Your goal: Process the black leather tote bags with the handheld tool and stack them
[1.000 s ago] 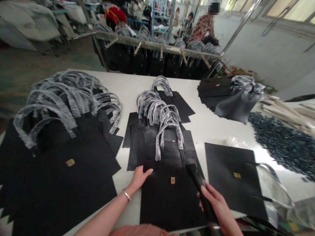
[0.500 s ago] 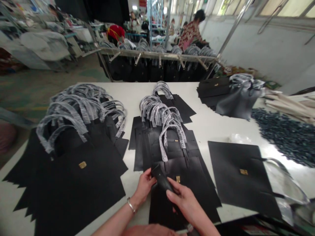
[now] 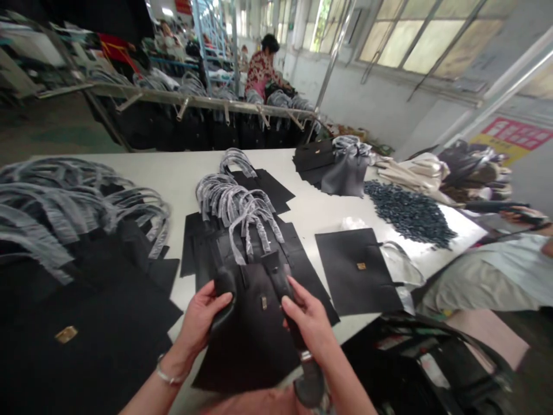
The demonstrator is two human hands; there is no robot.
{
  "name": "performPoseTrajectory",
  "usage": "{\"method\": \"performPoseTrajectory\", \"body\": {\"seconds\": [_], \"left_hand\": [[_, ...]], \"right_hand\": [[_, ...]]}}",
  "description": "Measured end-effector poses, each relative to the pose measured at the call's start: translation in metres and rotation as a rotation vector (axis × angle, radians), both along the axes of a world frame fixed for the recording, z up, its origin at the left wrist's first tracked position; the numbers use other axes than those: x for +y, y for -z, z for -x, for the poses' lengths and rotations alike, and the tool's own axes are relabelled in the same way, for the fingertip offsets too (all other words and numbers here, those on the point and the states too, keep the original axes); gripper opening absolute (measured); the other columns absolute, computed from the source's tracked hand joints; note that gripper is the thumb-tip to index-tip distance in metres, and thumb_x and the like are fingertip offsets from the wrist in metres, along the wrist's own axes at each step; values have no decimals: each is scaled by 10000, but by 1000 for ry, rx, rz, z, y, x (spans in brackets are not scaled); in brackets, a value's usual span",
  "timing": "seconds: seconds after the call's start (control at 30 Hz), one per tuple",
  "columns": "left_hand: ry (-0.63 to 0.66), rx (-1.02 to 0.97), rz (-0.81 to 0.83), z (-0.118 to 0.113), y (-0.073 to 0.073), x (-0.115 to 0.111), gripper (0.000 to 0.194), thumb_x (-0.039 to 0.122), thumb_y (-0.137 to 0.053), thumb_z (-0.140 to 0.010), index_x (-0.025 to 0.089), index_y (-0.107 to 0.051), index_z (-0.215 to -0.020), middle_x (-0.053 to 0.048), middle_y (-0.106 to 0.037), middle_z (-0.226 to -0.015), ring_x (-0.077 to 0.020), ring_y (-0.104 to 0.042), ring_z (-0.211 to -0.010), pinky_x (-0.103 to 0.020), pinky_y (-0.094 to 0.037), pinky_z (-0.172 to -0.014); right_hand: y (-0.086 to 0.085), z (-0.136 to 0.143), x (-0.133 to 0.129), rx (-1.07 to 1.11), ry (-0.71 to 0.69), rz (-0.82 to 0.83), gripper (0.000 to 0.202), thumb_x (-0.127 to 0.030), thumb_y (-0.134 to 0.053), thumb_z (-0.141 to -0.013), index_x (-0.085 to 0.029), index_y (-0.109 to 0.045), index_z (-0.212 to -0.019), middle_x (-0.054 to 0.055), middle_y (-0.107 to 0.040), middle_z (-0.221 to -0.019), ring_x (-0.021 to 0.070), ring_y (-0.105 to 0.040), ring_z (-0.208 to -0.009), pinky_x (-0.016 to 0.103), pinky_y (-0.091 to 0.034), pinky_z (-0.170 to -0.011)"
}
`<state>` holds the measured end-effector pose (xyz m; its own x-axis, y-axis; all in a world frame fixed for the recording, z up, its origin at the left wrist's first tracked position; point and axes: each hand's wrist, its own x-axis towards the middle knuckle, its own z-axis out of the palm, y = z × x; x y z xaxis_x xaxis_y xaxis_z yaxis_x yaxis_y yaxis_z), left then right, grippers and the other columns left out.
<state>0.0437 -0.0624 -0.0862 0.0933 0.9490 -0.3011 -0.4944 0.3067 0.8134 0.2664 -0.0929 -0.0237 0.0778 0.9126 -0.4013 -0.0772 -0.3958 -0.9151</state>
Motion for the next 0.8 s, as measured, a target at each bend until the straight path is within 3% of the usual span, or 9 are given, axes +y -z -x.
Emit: {"method": "performPoseTrajectory", "body": {"seconds": [0.1,0.17,0.27,0.37,0.43,0.5,0.63,0.73,0.8], "left_hand": [[13,-2,-36,10,-58,6,500,305,-844,-597,169,-670,-1045,-54,-723,-900,-200,-680,-692,-300,-568,-615],[59,-15,-83,4,-88,9,476,294,-842,-602,169,-681,-1032,-46,-721,-850,-204,-678,-681,-296,-568,-601],[158,-67,-186,-26,-102,16,402,280,-799,-669,156,-681,-1032,-54,-718,-878,-196,-677,-718,-285,-565,-639],[232,-59,-252,-72,-73,27,372,272,-715,-752,139,-654,-1094,-73,-708,-959,-200,-673,-814,-292,-556,-720],[303,67,-274,-98,-35,30,394,249,-624,-812,132,-605,-1187,-93,-695,-1022,-203,-665,-883,-298,-548,-768],[421,355,-309,-114,7,24,419,197,-520,-853,128,-550,-1265,-113,-676,-1078,-193,-662,-910,-303,-543,-792],[583,717,-395,-112,77,-4,383,128,-587,-753,153,-645,-1131,-126,-646,-1147,-261,-594,-1086,-431,-443,-995],[656,923,-557,-100,107,-25,523,97,-646,-685,179,-610,-1200,-130,-510,-1364,-314,-401,-1312,-505,-246,-1135],[700,1080,-691,-97,120,-35,598,121,-642,-717,196,-535,-1300,-123,-418,-1449,-308,-330,-1362,-506,-224,-1149]], "right_hand": [[-5,-39,-11,-71,184,-7,872,-503,-768,-679,-136,-449,-1403,-3,-672,-635,127,-562,-476,237,-443,-459],[-2,-62,-21,-112,275,19,891,-505,-781,-660,-138,-450,-1402,6,-684,-646,138,-571,-475,236,-439,-438],[11,-84,-38,-137,382,90,922,-509,-805,-623,-149,-454,-1396,-6,-681,-635,150,-583,-471,238,-449,-419],[25,-97,-53,-153,416,145,930,-516,-808,-614,-155,-454,-1394,-13,-684,-624,151,-592,-467,237,-467,-419],[33,-102,-59,-169,422,168,915,-513,-806,-619,-160,-460,-1389,-14,-686,-622,149,-595,-469,234,-474,-421],[40,-104,-64,-183,433,179,905,-513,-805,-616,-151,-474,-1376,-15,-679,-610,150,-592,-464,234,-472,-412],[59,-103,-70,-200,408,206,863,-532,-774,-637,-132,-497,-1350,-19,-659,-586,142,-574,-437,226,-451,-388],[76,-101,-71,-181,334,260,834,-526,-752,-665,-141,-484,-1355,-31,-640,-585,135,-567,-418,224,-439,-376],[85,-98,-69,-163,286,300,801,-527,-735,-682,-154,-489,-1348,-31,-637,-591,137,-567,-409,227,-430,-362]]}}
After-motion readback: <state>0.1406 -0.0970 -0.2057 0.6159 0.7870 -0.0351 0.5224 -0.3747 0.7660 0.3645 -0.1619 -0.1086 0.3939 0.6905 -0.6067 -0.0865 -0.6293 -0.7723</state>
